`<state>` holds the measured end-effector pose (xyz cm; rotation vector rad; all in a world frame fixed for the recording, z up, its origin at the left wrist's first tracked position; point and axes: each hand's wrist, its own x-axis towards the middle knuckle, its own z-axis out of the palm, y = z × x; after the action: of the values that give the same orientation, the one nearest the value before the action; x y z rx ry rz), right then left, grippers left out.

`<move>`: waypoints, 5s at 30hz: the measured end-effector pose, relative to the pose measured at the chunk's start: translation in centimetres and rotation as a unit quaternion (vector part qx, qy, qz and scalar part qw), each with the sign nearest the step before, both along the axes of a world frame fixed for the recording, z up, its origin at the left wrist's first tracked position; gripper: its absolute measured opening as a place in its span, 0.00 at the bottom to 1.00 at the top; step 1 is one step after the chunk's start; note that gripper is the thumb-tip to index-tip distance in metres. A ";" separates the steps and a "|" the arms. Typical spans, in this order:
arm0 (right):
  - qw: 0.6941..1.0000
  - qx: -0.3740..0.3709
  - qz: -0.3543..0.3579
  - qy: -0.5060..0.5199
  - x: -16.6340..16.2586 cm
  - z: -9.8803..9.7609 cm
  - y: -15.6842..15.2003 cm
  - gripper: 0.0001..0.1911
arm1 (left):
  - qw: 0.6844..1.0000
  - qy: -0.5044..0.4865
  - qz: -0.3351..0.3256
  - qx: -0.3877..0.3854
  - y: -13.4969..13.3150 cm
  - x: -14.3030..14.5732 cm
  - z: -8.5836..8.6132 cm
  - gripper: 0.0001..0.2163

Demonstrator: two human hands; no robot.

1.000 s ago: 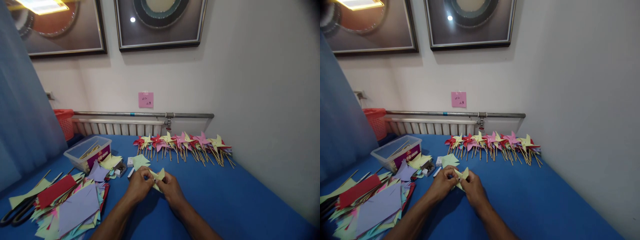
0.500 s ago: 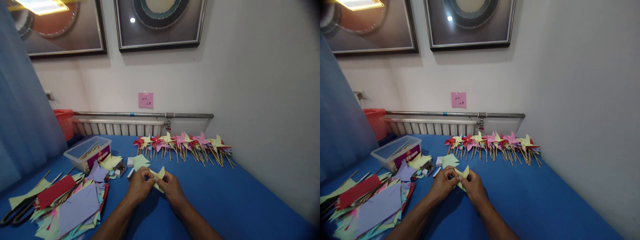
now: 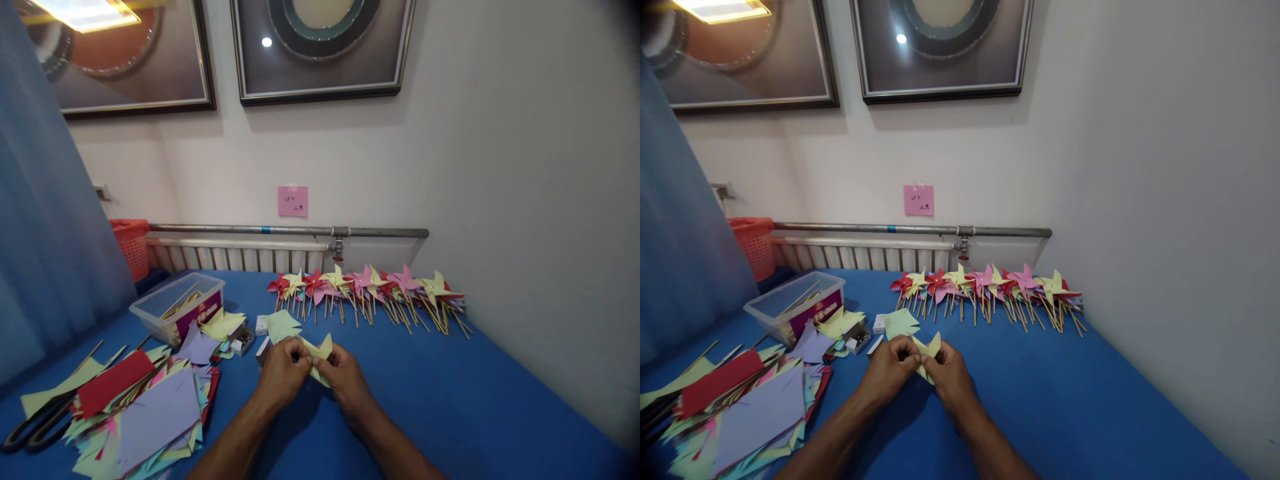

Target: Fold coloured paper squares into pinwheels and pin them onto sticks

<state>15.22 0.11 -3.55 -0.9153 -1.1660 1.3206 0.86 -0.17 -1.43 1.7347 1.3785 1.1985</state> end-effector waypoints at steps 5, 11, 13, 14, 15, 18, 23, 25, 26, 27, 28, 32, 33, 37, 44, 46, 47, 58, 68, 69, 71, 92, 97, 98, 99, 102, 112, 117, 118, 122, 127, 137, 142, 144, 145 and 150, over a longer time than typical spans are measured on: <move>1.000 0.008 0.009 0.000 0.1 0.0 0.0 0.22 | 1.000 -0.016 -0.007 -0.009 0.0 0.0 0.0 0.04; 1.000 0.019 0.005 -0.017 0.2 -0.7 0.5 0.19 | 1.000 0.012 -0.002 0.002 -0.2 0.1 0.3 0.06; 1.000 0.016 -0.004 -0.017 0.2 -0.9 0.6 0.18 | 0.999 0.034 0.000 0.024 -0.3 0.2 0.3 0.06; 1.000 0.013 -0.011 -0.018 0.2 -0.9 0.6 0.17 | 0.998 0.046 0.003 0.036 -0.3 0.2 0.2 0.07; 1.000 0.010 -0.018 -0.020 0.1 -0.9 0.6 0.16 | 0.997 0.058 0.007 0.046 -0.4 0.3 0.1 0.07; 0.999 0.008 -0.035 -0.027 0.0 -0.9 0.7 0.14 | 0.994 0.084 0.016 0.068 -0.3 0.5 -0.3 0.07; 0.999 0.011 -0.041 -0.022 0.0 -1.1 0.8 0.15 | 0.991 0.103 0.016 0.082 -0.1 0.6 -0.9 0.06; 0.999 0.014 -0.037 -0.023 0.0 -1.2 0.8 0.15 | 0.992 0.098 0.004 0.076 0.0 0.4 -0.9 0.06; 0.999 0.014 -0.035 -0.023 0.0 -1.2 0.8 0.15 | 0.993 0.091 -0.002 0.074 0.0 0.4 -0.8 0.07; 0.999 0.012 -0.032 -0.021 0.0 -1.2 0.7 0.15 | 0.994 0.082 -0.009 0.072 0.0 0.3 -0.7 0.07; 0.999 0.011 -0.029 -0.017 0.0 -1.2 0.7 0.16 | 0.995 0.072 -0.016 0.069 0.0 0.2 -0.6 0.07; 1.000 0.004 -0.010 -0.004 -0.1 -0.9 0.6 0.18 | 0.996 0.049 -0.049 0.056 -0.1 -0.1 -0.1 0.07; 1.000 0.003 -0.005 -0.004 -0.1 -0.7 0.5 0.19 | 0.996 0.047 -0.055 0.052 -0.2 -0.2 0.0 0.07; 1.000 -0.001 0.007 0.000 0.0 -0.3 0.2 0.22 | 0.996 0.040 -0.066 0.049 -0.2 -0.3 0.2 0.06; 1.000 -0.014 0.007 0.017 -0.1 0.2 -0.2 0.23 | 0.996 0.052 -0.044 0.064 -0.2 -0.1 0.2 0.07; 1.000 -0.014 0.005 0.019 -0.1 0.2 -0.2 0.24 | 0.996 0.046 -0.044 0.064 -0.2 -0.1 0.2 0.07; 1.000 -0.014 0.005 0.021 -0.1 0.1 -0.1 0.25 | 0.996 0.044 -0.043 0.064 -0.2 -0.1 0.2 0.07; 0.997 -0.041 -0.033 0.052 -0.2 -0.4 0.2 0.23 | 0.996 0.024 -0.075 0.051 -0.2 -0.3 0.4 0.07; 0.996 -0.053 -0.010 0.067 -0.2 0.1 -0.4 0.21 | 0.998 0.043 -0.039 0.035 -0.7 -0.1 0.7 0.06; 0.997 -0.049 -0.006 0.065 -0.2 0.1 -0.5 0.21 | 0.998 0.045 -0.038 0.036 -0.7 -0.1 0.7 0.07; 0.997 -0.040 0.001 0.062 -0.2 0.1 -0.6 0.20 | 0.997 0.047 -0.035 0.042 -0.7 -0.1 0.7 0.07; 0.998 -0.031 -0.019 0.060 -0.3 -0.5 0.5 0.28 | 0.999 -0.008 -0.004 0.051 -0.1 0.1 0.2 0.06; 0.997 -0.032 -0.015 0.064 -0.2 0.3 -0.4 0.24 | 1.000 -0.010 0.010 -0.008 0.1 0.1 -0.2 0.06; 0.997 -0.033 -0.014 0.063 -0.2 0.4 -0.5 0.24 | 1.000 -0.011 0.012 -0.016 0.1 0.1 -0.2 0.05; 0.997 -0.034 -0.013 0.061 -0.2 0.4 -0.5 0.24 | 1.000 -0.011 0.012 -0.016 0.1 0.1 -0.2 0.05; 0.997 -0.039 -0.012 0.065 -0.2 0.3 -0.3 0.23 | 1.000 -0.008 0.002 0.015 -0.1 0.1 0.1 0.05; 0.998 -0.033 -0.002 0.062 -0.2 0.2 -0.1 0.23 | 0.998 0.027 0.006 0.058 -0.4 0.0 0.3 0.06; 0.999 -0.027 -0.011 0.034 -0.1 -0.4 0.3 0.24 | 0.997 0.030 0.015 0.067 -0.4 0.2 0.1 0.06; 0.999 -0.026 -0.010 0.032 -0.1 -0.5 0.4 0.24 | 0.997 0.029 0.014 0.067 -0.4 0.3 0.1 0.06; 0.999 -0.024 0.000 0.041 -0.1 -0.8 0.6 0.26 | 0.997 0.025 0.012 0.075 -0.4 0.3 0.2 0.06; 0.999 -0.020 -0.004 0.041 -0.1 -0.7 0.4 0.24 | 0.997 0.022 0.007 0.080 -0.5 0.4 0.2 0.06; 0.999 -0.020 -0.027 0.033 -0.1 0.4 -0.4 0.24 | 0.995 -0.045 0.081 -0.036 0.0 0.4 0.0 0.08; 0.998 -0.017 0.007 0.058 -0.1 1.0 -1.0 0.25 | 0.974 -0.186 -0.035 -0.124 0.3 0.2 0.3 0.11; 0.997 -0.019 0.024 0.068 0.0 1.2 -1.1 0.24 | 0.966 -0.211 -0.056 -0.140 0.3 0.2 0.3 0.11; 0.997 -0.020 0.028 0.072 0.0 1.2 -1.2 0.23 | 0.965 -0.216 -0.055 -0.140 0.3 0.1 0.3 0.11; 0.996 -0.031 0.024 0.076 0.1 1.0 -0.8 0.20 | 0.974 -0.200 -0.042 -0.100 0.3 0.0 0.5 0.11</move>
<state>15.32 -0.73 -2.55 -0.8202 -1.0395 1.4464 0.87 0.09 -0.89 1.3112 1.1285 1.2323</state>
